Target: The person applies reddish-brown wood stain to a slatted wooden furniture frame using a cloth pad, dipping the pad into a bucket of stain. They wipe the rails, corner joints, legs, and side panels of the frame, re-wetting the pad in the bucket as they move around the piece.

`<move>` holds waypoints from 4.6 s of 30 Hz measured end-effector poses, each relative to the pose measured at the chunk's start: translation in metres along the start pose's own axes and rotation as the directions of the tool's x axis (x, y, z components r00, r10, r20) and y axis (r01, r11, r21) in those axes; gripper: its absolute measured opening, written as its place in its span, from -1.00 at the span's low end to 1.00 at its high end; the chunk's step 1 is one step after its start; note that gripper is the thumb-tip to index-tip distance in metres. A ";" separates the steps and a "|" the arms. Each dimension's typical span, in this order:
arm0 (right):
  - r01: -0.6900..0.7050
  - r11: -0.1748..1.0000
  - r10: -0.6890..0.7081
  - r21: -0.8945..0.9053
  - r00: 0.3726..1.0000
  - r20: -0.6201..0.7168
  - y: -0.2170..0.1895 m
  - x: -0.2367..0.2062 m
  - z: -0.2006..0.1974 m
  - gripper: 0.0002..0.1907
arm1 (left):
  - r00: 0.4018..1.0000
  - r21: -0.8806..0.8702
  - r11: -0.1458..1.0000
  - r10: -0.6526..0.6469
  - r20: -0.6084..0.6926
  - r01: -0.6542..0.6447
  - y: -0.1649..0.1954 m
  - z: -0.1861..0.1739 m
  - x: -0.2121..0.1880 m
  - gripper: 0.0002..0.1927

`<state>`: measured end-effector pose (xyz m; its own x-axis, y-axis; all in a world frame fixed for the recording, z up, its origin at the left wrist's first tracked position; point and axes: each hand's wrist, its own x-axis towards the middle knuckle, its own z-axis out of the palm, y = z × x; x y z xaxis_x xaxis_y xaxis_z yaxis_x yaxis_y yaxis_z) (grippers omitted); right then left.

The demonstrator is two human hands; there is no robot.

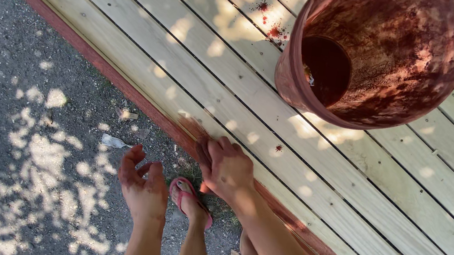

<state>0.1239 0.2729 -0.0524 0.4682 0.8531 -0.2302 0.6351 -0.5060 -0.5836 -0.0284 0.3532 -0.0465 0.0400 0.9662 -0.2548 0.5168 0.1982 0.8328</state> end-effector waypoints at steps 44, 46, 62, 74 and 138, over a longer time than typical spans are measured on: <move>-0.187 0.976 0.218 0.113 0.858 -0.464 0.037 -0.097 0.032 -0.59 | 0.243 0.089 0.505 0.247 0.938 -0.859 0.008 0.092 0.041 -0.90; -0.137 0.984 0.176 0.116 0.858 -0.483 0.039 -0.098 0.033 -0.53 | 0.160 0.030 0.462 0.246 0.956 -0.886 0.008 0.091 0.040 -0.81; -0.151 0.980 0.196 0.132 0.859 -0.474 0.050 -0.101 0.043 -0.36 | 0.200 0.004 0.408 0.439 0.876 -0.913 0.000 0.114 0.037 -0.97; -0.147 0.981 0.192 0.130 0.855 -0.483 0.052 -0.103 0.046 -0.40 | 0.118 -0.053 0.313 0.502 0.857 -0.948 -0.012 0.106 0.036 -0.79; -0.066 0.992 0.027 -0.103 0.938 -0.344 -0.016 -0.018 0.024 -0.50 | 0.861 0.404 0.760 0.439 0.258 -0.509 -0.009 -0.031 0.216 -0.79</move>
<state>0.0905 0.2691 -0.0579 0.6681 0.7432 0.0363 0.6624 -0.5719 -0.4839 -0.0514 0.5656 -0.0941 0.4822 0.8758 0.0195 0.7180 -0.4079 0.5640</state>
